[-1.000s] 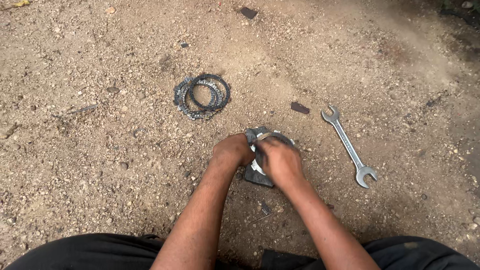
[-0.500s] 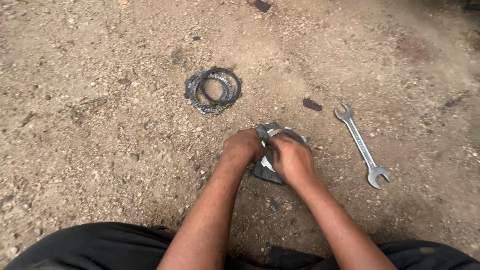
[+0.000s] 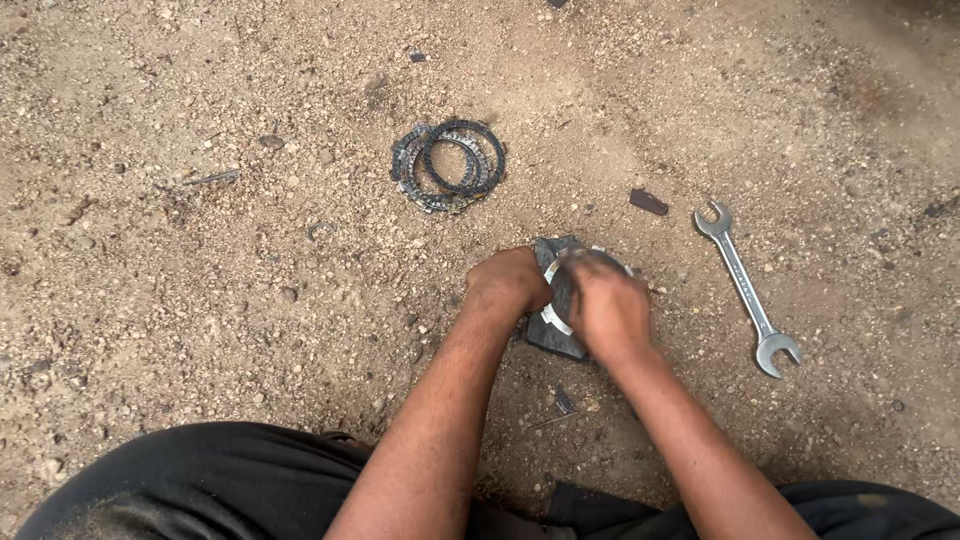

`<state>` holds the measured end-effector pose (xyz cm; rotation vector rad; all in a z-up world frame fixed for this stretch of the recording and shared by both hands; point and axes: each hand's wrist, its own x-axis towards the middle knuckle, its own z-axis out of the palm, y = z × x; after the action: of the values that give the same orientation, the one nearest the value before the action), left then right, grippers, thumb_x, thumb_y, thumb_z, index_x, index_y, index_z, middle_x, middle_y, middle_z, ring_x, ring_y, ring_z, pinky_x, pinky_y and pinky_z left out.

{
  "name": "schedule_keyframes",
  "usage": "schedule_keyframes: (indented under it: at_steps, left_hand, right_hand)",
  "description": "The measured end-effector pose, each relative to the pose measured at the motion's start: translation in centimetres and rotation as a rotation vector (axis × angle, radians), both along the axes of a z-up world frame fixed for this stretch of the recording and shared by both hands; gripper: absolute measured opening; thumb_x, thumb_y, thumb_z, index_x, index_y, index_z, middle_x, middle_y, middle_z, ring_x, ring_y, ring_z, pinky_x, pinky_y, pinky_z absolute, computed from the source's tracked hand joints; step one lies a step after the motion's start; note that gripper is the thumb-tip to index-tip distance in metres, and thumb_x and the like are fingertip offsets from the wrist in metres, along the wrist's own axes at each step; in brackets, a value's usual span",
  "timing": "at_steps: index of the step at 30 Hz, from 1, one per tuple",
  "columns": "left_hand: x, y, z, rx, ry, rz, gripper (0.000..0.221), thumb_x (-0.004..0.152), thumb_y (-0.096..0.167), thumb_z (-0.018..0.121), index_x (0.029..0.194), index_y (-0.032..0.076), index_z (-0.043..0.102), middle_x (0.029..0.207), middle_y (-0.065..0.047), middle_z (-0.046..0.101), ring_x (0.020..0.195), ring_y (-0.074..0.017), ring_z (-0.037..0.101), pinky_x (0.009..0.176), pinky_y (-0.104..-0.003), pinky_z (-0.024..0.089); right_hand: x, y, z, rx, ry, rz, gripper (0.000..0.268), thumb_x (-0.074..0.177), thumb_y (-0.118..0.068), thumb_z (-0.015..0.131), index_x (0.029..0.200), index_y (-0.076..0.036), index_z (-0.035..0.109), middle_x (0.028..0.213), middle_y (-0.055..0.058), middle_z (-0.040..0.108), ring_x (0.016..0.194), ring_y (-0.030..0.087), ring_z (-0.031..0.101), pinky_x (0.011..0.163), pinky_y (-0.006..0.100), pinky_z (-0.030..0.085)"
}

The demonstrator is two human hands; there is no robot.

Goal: The person cleans and assembles parts of a clutch assembly by hand, then uses a wrench to tighten a bolt on the metal housing.

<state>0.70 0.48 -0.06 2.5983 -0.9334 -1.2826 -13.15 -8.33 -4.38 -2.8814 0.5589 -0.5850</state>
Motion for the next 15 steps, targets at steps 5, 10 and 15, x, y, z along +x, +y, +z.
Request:
schedule_keyframes:
  at_steps: [5, 10, 15]
  left_hand:
    - [-0.5, -0.2, 0.4, -0.018, -0.036, 0.023, 0.049, 0.092, 0.031, 0.070, 0.136, 0.010, 0.064, 0.141, -0.009, 0.063, 0.127, -0.0234, 0.063, 0.110, -0.047, 0.050]
    - [-0.4, -0.1, 0.9, -0.027, -0.027, 0.032, 0.047, 0.091, 0.035, 0.073, 0.131, 0.010, 0.068, 0.140, -0.009, 0.066, 0.125, -0.0246, 0.065, 0.108, -0.045, 0.052]
    - [-0.5, -0.2, -0.1, -0.049, -0.062, -0.002, 0.045, 0.089, 0.030, 0.075, 0.130, 0.011, 0.070, 0.138, -0.009, 0.068, 0.124, -0.0251, 0.066, 0.108, -0.045, 0.052]
  right_hand:
    - [-0.5, -0.5, 1.4, 0.046, 0.175, -0.052, 0.043, 0.081, 0.004, 0.062, 0.117, -0.015, 0.076, 0.122, 0.008, 0.074, 0.090, 0.026, 0.076, 0.085, 0.042, 0.062]
    - [-1.0, 0.6, 1.6, 0.049, 0.246, 0.021, 0.053, 0.071, 0.004, 0.066, 0.122, -0.010, 0.073, 0.121, 0.012, 0.072, 0.092, 0.033, 0.074, 0.084, 0.045, 0.060]
    - [-1.3, -0.8, 1.3, 0.089, 0.172, -0.137, 0.044, 0.084, -0.001, 0.065, 0.123, -0.019, 0.076, 0.116, 0.010, 0.074, 0.091, 0.033, 0.074, 0.085, 0.046, 0.061]
